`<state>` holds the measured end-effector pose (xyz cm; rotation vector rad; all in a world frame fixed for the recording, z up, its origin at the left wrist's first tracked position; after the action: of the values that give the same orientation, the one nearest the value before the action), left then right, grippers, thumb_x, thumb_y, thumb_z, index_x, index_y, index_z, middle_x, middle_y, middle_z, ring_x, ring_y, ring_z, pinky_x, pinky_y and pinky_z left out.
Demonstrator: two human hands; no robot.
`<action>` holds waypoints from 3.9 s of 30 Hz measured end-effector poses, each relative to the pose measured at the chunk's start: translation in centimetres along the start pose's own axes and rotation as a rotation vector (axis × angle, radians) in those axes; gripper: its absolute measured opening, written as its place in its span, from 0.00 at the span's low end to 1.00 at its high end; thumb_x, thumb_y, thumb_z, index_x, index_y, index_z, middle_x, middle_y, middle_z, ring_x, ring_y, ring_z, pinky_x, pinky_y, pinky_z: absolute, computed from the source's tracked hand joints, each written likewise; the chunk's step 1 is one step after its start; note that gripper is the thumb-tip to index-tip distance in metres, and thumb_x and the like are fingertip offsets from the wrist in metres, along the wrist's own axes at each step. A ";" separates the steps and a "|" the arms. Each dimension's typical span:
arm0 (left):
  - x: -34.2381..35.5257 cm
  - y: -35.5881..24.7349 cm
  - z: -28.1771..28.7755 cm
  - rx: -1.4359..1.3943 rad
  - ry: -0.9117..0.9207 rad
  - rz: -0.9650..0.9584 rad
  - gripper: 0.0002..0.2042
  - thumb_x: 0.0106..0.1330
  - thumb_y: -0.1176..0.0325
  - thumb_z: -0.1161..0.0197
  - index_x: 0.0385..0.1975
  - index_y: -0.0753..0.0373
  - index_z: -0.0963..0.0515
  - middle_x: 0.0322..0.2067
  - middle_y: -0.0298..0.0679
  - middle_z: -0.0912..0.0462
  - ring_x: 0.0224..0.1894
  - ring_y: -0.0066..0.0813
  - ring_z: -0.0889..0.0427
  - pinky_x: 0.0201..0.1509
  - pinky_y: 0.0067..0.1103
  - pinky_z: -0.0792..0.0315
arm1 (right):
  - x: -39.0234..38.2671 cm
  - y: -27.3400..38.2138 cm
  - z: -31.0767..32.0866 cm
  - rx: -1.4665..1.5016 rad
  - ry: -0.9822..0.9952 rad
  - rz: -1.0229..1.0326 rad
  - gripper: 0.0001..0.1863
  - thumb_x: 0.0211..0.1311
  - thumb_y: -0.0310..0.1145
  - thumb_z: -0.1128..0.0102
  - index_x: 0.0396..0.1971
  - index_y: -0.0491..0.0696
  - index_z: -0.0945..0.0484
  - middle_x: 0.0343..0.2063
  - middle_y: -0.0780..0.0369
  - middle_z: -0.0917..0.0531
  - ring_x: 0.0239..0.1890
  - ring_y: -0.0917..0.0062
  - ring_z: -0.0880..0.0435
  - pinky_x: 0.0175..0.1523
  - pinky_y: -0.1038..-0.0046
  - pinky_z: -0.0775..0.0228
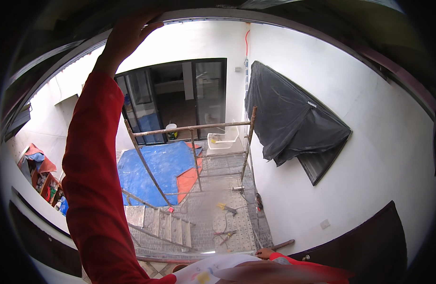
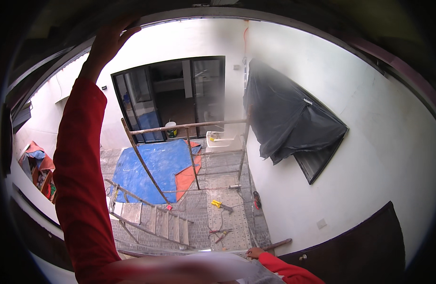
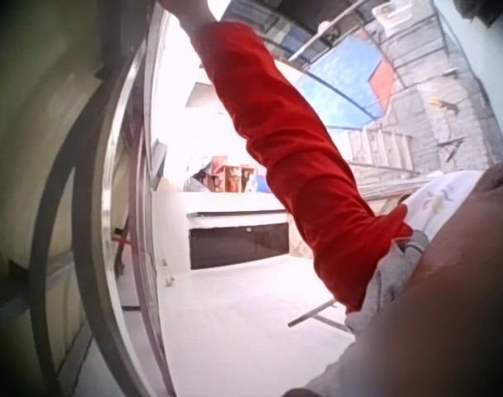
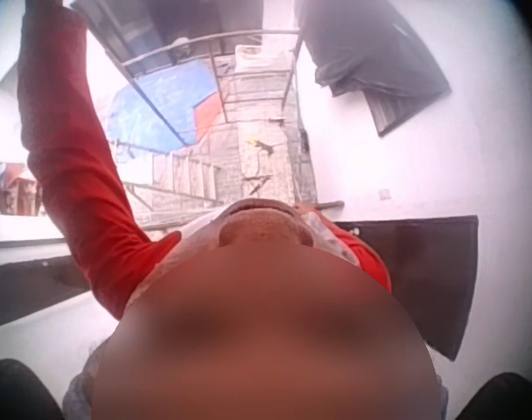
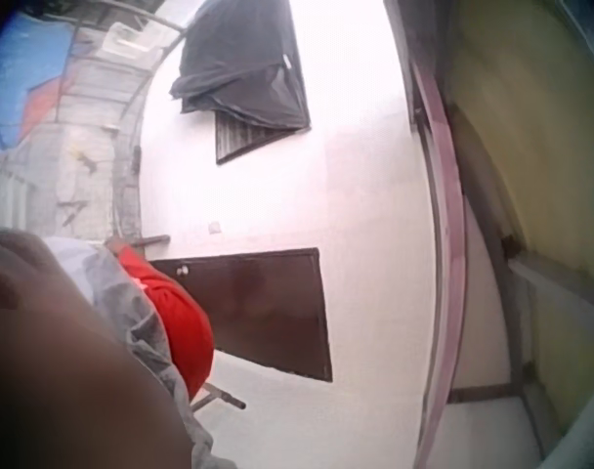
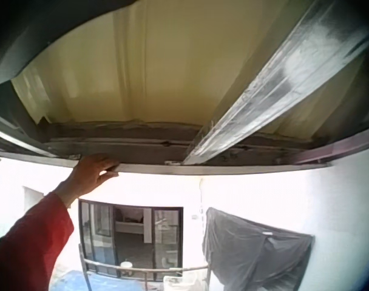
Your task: The person positions and aligns a long metal frame along the top of a doorway, repeatedly adjusting its placement with both hands. They hold the frame in place while checking alignment and making small shifts to fit it into the opening.
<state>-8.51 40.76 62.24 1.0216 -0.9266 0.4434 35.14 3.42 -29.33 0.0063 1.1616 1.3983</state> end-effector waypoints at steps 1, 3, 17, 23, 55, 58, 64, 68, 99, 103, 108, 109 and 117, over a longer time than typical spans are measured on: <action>0.1 -0.1 0.1 0.017 -0.006 0.001 0.17 0.68 0.55 0.37 0.53 0.53 0.21 0.44 0.40 0.14 0.46 0.40 0.14 0.50 0.30 0.20 | -0.2 0.4 0.1 0.021 0.009 -0.018 0.21 0.60 0.48 0.36 0.47 0.49 0.17 0.34 0.62 0.13 0.30 0.78 0.16 0.38 0.71 0.22; 0.2 -0.3 0.2 0.008 0.020 0.031 0.17 0.68 0.57 0.37 0.55 0.53 0.22 0.46 0.40 0.15 0.48 0.40 0.16 0.52 0.30 0.22 | -0.8 1.2 0.5 0.129 0.020 -0.070 0.21 0.61 0.47 0.36 0.47 0.49 0.17 0.33 0.63 0.14 0.30 0.78 0.17 0.37 0.71 0.22; 0.3 -0.9 0.6 -0.024 0.019 0.031 0.17 0.69 0.58 0.37 0.54 0.56 0.21 0.45 0.42 0.15 0.46 0.40 0.15 0.51 0.30 0.22 | -3.0 2.5 1.2 0.382 0.031 -0.230 0.17 0.63 0.44 0.36 0.47 0.50 0.17 0.30 0.65 0.16 0.27 0.82 0.20 0.30 0.75 0.25; 0.3 -0.8 0.7 -0.042 0.038 0.037 0.18 0.69 0.57 0.38 0.55 0.56 0.22 0.46 0.42 0.16 0.48 0.40 0.16 0.52 0.30 0.23 | -2.9 2.3 0.9 0.311 0.030 -0.196 0.18 0.63 0.45 0.36 0.48 0.51 0.18 0.29 0.64 0.16 0.27 0.81 0.20 0.30 0.75 0.25; 0.1 -0.8 0.6 -0.037 0.052 0.065 0.18 0.68 0.56 0.37 0.54 0.56 0.21 0.45 0.42 0.15 0.47 0.39 0.15 0.51 0.29 0.22 | -2.1 0.7 0.9 0.338 0.028 -0.194 0.19 0.63 0.45 0.35 0.48 0.49 0.18 0.29 0.64 0.15 0.26 0.81 0.20 0.28 0.75 0.26; 0.1 -0.9 0.6 -0.038 0.060 0.074 0.18 0.69 0.56 0.37 0.54 0.55 0.21 0.46 0.42 0.15 0.47 0.39 0.15 0.51 0.29 0.22 | -1.9 0.5 1.0 0.334 0.038 -0.192 0.18 0.63 0.45 0.35 0.47 0.49 0.18 0.28 0.64 0.16 0.25 0.81 0.21 0.28 0.75 0.26; 0.0 -1.0 0.7 -0.010 0.050 0.053 0.18 0.68 0.55 0.37 0.55 0.55 0.21 0.46 0.41 0.15 0.48 0.39 0.15 0.52 0.29 0.22 | -1.4 -0.1 0.8 0.385 0.051 -0.209 0.17 0.63 0.44 0.35 0.46 0.49 0.17 0.27 0.65 0.16 0.24 0.82 0.21 0.27 0.75 0.26; 0.0 -0.9 0.5 -0.044 0.040 0.087 0.18 0.68 0.55 0.37 0.55 0.54 0.22 0.46 0.41 0.15 0.48 0.38 0.15 0.51 0.29 0.22 | -1.1 -0.3 0.8 0.320 0.028 -0.179 0.16 0.63 0.44 0.35 0.44 0.50 0.17 0.27 0.66 0.16 0.24 0.82 0.21 0.27 0.74 0.27; 0.9 0.4 1.6 -0.019 0.222 -0.010 0.19 0.72 0.51 0.44 0.54 0.55 0.21 0.46 0.43 0.15 0.47 0.42 0.15 0.52 0.32 0.23 | -3.7 20.6 20.8 0.354 -0.431 0.285 0.17 0.68 0.35 0.41 0.53 0.44 0.21 0.39 0.63 0.15 0.37 0.82 0.17 0.45 0.77 0.25; 1.4 1.4 1.7 0.037 0.290 -0.029 0.19 0.72 0.50 0.44 0.53 0.55 0.21 0.43 0.43 0.14 0.46 0.43 0.15 0.51 0.32 0.22 | -11.4 36.0 32.1 0.081 -0.722 0.634 0.15 0.67 0.31 0.40 0.52 0.44 0.20 0.43 0.60 0.15 0.43 0.78 0.16 0.45 0.76 0.22; 2.1 1.6 2.0 -0.034 0.301 -0.006 0.18 0.72 0.51 0.44 0.53 0.54 0.22 0.42 0.42 0.14 0.45 0.41 0.15 0.49 0.32 0.22 | -22.4 49.8 43.0 -0.216 -1.142 1.029 0.14 0.65 0.27 0.38 0.50 0.47 0.20 0.43 0.61 0.15 0.44 0.77 0.15 0.44 0.76 0.22; 2.3 1.4 2.3 -0.049 0.271 -0.022 0.17 0.72 0.51 0.44 0.53 0.54 0.22 0.42 0.41 0.14 0.44 0.40 0.14 0.48 0.32 0.21 | -24.4 51.8 44.7 -0.259 -1.239 1.084 0.14 0.64 0.27 0.38 0.50 0.48 0.20 0.43 0.61 0.15 0.44 0.77 0.15 0.44 0.75 0.22; 2.9 0.2 3.7 -0.086 0.362 0.117 0.26 0.69 0.47 0.41 0.54 0.65 0.27 0.44 0.55 0.18 0.47 0.55 0.19 0.48 0.40 0.25 | -35.2 62.5 54.7 -1.083 -2.192 1.083 0.27 0.57 0.36 0.29 0.58 0.55 0.25 0.53 0.62 0.22 0.54 0.65 0.23 0.55 0.65 0.27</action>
<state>-8.65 37.39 65.53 0.7786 -0.6749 0.6567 31.38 26.79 57.74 1.1669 -1.6230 1.5322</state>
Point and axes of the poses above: each hand's wrist, its own x-axis towards the middle knuckle, its own z-axis out of the back of the hand, y = z × x, the point moved 3 cm from there along x, towards the middle knuckle
